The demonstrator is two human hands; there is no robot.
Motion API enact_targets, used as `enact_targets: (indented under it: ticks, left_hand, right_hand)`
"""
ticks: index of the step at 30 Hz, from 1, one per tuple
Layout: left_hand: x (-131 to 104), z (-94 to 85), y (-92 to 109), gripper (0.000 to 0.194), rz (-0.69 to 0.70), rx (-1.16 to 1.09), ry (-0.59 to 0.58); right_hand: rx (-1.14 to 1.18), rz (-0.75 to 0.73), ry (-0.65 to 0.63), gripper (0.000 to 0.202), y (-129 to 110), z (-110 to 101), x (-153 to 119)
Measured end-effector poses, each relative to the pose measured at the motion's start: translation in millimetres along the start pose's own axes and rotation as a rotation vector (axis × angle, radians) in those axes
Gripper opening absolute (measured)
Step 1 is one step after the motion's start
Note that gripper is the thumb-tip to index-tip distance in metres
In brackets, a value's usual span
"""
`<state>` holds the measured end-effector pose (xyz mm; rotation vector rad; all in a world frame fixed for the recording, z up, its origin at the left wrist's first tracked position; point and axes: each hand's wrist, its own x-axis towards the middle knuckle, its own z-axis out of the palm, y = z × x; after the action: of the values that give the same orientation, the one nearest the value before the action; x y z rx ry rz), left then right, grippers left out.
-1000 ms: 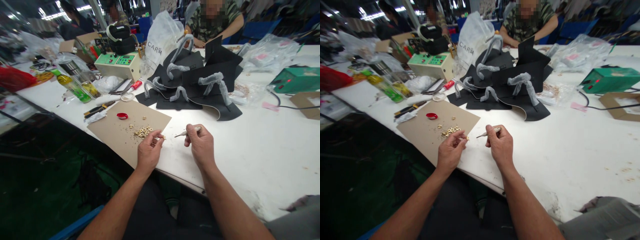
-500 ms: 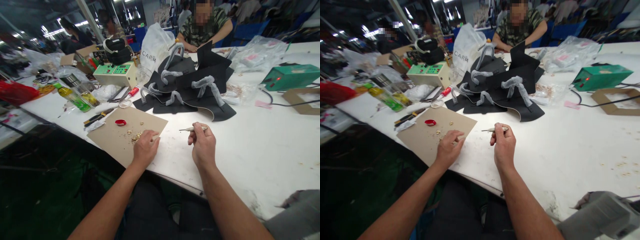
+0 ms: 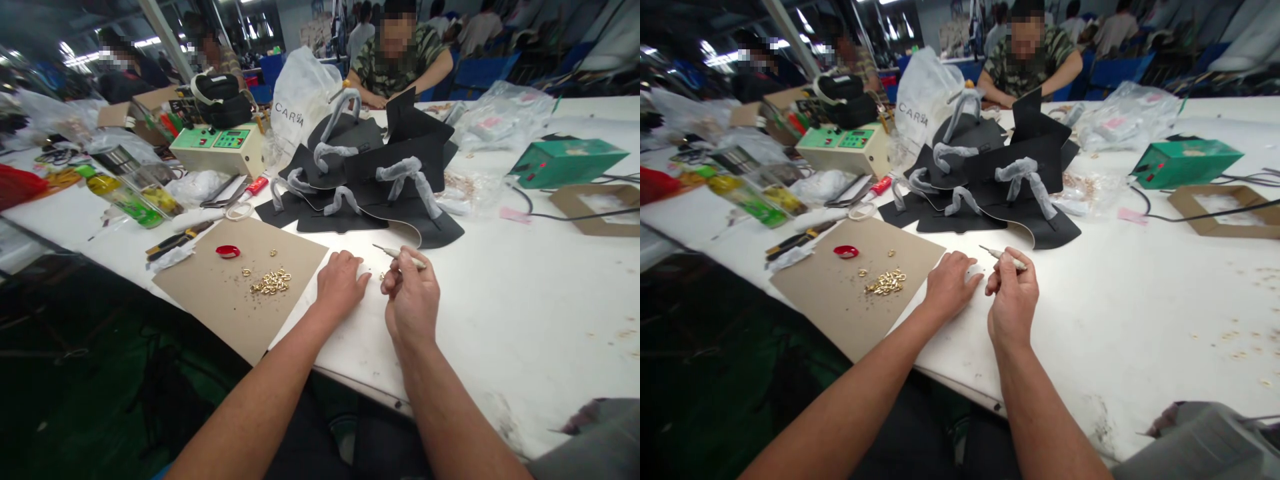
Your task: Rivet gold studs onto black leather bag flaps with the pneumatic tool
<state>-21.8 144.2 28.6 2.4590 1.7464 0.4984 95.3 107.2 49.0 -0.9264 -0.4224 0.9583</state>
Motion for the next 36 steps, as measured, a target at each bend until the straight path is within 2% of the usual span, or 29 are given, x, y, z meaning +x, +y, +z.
enact_targets:
  ticks: [5,8,10,14,17,21,24,27,29,33,36]
  left_hand:
    - [-21,-10.7,-11,0.039,-0.061,-0.040,0.008]
    - [-27,-11.7,-7,0.036,0.013,-0.077,0.003]
    - [-21,-7.9,2,0.035,0.090,-0.088,-0.014]
    - [0,3.6,17,0.027,0.179,-0.077,-0.095]
    - [8,9.0,20,0.020,0.184,-0.093,-0.139]
    - [0,11.0,17,0.013,0.143,-0.197,-0.114]
    - [-15,8.6,11,0.014,0.083,-0.272,-0.084]
    - [-34,1.3,2,0.012,-0.010,-0.439,0.002]
    - [-48,-5.9,-5,0.011,-0.165,-0.683,0.069]
    - [-73,-19.9,-16,0.017,-0.555,-1.281,0.095]
    - [-84,-26.9,-19,0.030,-0.659,-1.556,0.117]
  right_hand:
    - [0.012,-0.012,0.050,0.030,-6,1,2]
    - [0.026,-0.092,0.090,0.025,-10,1,4]
    - [0.024,-0.129,0.103,0.024,-11,0,5]
    - [0.005,-0.102,0.087,0.026,-8,-3,6]
    - [-0.009,-0.074,0.067,0.027,-6,-3,4]
    - [-0.031,-0.051,0.017,0.026,-4,-1,-1]
    - [-0.053,-0.040,-0.026,0.026,0,0,-5]
    - [-0.080,-0.026,-0.066,0.026,4,-1,-7]
    - [-0.098,-0.008,-0.105,0.026,7,-1,-8]
    - [-0.163,0.054,-0.235,0.026,12,-1,-15]
    - [-0.255,0.092,-0.342,0.029,17,-1,-22]
